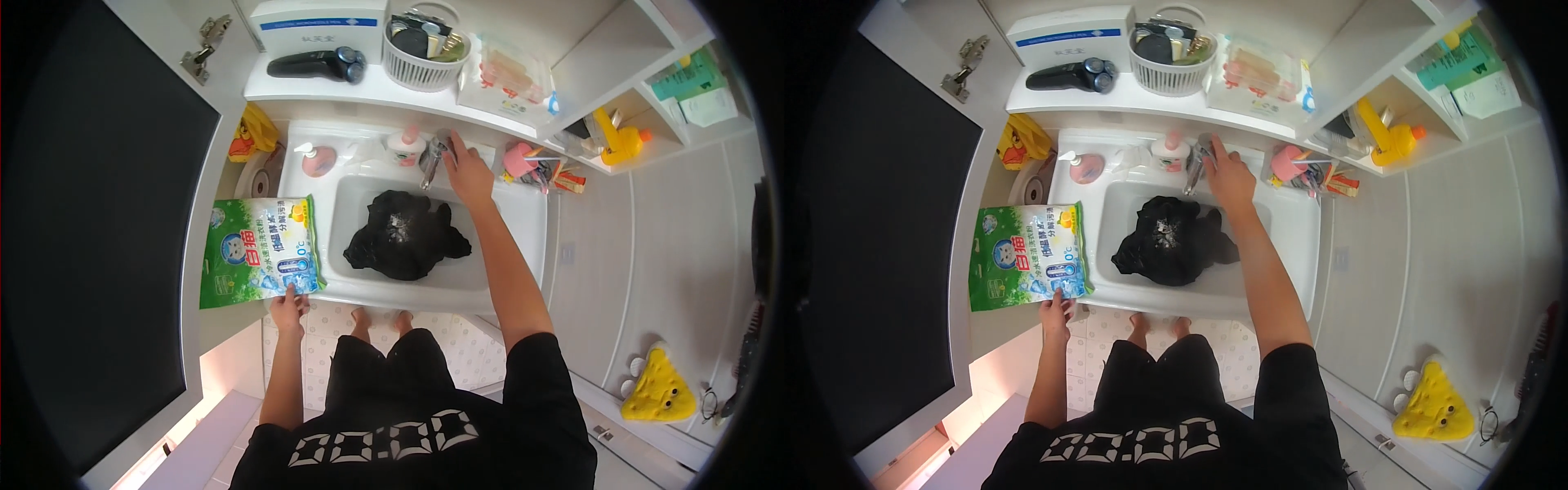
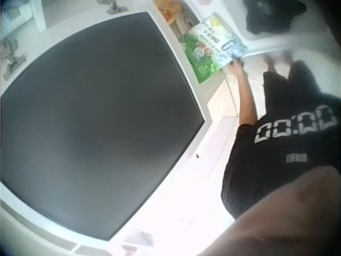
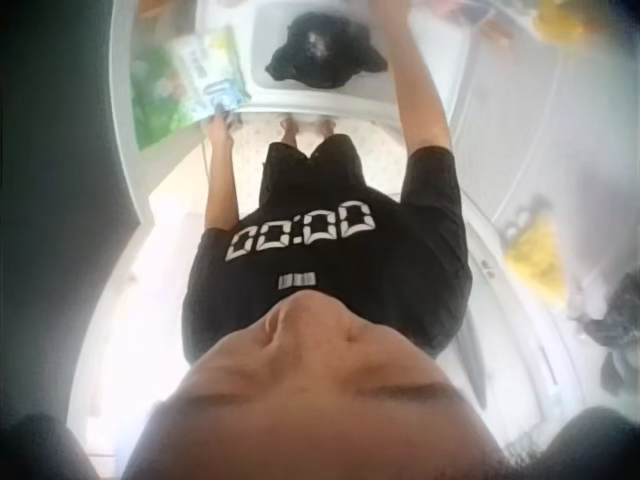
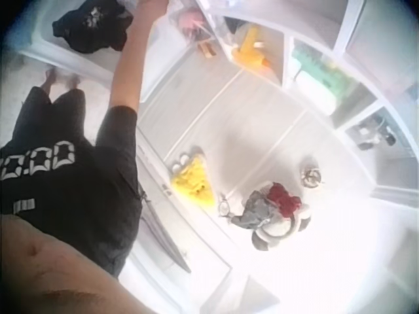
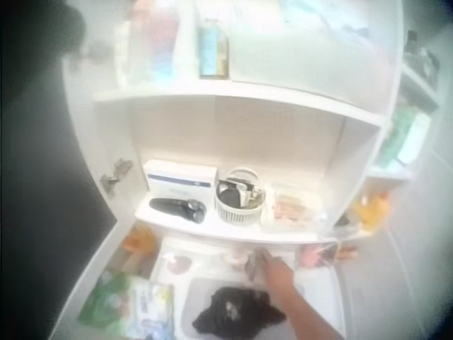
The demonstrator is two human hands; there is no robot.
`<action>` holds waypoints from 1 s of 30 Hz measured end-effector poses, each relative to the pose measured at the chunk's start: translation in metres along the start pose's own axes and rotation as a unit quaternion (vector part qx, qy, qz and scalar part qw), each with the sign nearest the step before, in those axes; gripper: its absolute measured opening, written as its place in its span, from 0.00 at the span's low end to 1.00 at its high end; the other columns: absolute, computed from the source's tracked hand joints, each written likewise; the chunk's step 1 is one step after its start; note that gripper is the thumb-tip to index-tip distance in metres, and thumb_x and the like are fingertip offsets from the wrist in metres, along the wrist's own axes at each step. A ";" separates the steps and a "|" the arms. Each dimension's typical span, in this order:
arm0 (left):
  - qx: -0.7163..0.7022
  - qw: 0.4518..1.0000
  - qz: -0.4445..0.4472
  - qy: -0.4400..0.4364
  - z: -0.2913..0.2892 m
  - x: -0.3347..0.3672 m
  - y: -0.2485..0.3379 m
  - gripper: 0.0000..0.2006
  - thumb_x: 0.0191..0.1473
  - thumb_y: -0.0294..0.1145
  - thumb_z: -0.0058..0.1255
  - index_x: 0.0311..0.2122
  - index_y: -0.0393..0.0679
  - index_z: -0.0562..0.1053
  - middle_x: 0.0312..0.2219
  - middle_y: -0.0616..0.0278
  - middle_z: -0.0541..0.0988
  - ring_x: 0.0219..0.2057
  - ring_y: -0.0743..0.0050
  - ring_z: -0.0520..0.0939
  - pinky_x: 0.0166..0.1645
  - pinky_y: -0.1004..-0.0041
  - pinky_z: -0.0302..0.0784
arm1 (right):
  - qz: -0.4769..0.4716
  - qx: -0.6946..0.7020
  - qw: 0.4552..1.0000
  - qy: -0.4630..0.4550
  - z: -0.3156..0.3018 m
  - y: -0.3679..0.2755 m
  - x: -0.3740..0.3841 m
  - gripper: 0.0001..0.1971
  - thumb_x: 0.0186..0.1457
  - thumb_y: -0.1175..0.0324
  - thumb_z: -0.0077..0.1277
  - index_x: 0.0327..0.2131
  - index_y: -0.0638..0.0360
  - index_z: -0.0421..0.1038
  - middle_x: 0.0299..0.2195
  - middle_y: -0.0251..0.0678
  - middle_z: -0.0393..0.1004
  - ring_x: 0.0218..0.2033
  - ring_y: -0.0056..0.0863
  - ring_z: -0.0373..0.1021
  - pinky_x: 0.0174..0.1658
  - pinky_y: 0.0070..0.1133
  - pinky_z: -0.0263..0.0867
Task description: The person washes black garments by hand in a bathroom sink, first placing a bag of laundry detergent on the counter, then turning on the faucet, and finally scrubbing and wringing the clothes under running water.
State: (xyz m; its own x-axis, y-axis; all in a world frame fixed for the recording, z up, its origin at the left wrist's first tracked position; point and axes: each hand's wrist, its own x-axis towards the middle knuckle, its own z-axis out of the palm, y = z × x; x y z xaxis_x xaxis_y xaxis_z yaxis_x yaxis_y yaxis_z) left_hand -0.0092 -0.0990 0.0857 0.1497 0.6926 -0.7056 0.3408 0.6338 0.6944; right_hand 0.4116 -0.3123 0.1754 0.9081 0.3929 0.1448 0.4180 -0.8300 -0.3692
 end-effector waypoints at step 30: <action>0.612 0.661 0.403 -0.159 0.243 -0.025 -0.028 0.67 0.32 0.71 0.65 0.72 0.51 0.42 0.70 0.45 0.43 0.69 0.34 0.45 0.63 0.27 0.43 | -0.028 0.001 0.997 -0.076 0.005 0.002 0.032 0.14 0.65 0.56 0.43 0.51 0.44 0.67 0.28 0.46 0.78 0.32 0.49 0.77 0.36 0.41 0.71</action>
State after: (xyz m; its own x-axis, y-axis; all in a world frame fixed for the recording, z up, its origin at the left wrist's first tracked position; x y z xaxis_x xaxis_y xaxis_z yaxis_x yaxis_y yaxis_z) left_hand 0.2030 -0.2178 0.0491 0.8625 0.4040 -0.3046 0.4975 -0.7868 0.3652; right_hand 0.4412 -0.2991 0.1750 0.8687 0.4948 0.0251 0.4684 -0.8037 -0.3671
